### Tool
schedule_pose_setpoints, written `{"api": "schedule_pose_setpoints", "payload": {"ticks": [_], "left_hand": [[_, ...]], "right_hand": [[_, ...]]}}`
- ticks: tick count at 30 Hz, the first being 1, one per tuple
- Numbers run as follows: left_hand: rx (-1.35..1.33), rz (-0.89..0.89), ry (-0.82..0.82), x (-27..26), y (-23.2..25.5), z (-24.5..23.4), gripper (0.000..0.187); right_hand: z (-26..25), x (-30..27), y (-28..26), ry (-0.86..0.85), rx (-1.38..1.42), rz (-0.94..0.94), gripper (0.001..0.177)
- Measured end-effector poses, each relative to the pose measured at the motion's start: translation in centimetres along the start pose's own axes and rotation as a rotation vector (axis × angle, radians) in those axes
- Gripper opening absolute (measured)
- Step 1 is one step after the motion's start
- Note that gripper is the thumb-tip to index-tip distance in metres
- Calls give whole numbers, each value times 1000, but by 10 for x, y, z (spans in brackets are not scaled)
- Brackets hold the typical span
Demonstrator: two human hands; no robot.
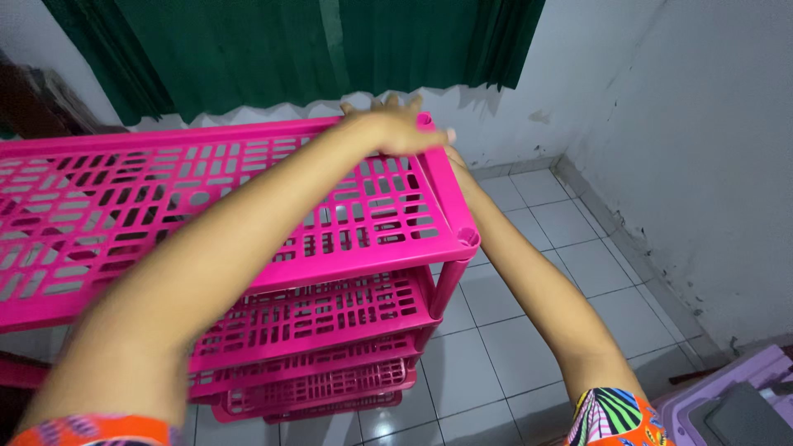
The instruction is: The person disassembles a pink plastic shelving unit by removing curved handles and straight legs, then places the trays on a nearby bed. The person handles the parts by hand and sets them aside on a wooden table.
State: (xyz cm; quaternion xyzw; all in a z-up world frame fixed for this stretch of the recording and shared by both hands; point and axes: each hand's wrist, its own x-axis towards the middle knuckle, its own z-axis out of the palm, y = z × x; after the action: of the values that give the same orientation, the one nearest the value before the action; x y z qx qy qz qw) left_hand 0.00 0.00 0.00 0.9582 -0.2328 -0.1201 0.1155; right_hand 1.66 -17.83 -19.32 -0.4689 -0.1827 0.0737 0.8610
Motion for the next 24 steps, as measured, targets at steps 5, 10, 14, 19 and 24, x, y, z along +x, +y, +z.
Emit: {"api": "schedule_pose_setpoints", "payload": {"ticks": [5, 10, 14, 19, 24], "left_hand": [[53, 170, -102, -80, 13, 0, 131], [172, 183, -174, -175, -21, -12, 152], [263, 92, -120, -220, -46, -5, 137], [361, 79, 204, -261, -102, 19, 104], [450, 50, 386, -289, -156, 26, 101]], "right_hand": [[16, -4, -14, 19, 43, 8, 27], [23, -5, -37, 80, -10, 100, 30], [21, -4, -64, 132, -10, 197, 36], [57, -12, -83, 151, -104, 398, 65], [91, -21, -98, 233, -228, 490, 60]]}}
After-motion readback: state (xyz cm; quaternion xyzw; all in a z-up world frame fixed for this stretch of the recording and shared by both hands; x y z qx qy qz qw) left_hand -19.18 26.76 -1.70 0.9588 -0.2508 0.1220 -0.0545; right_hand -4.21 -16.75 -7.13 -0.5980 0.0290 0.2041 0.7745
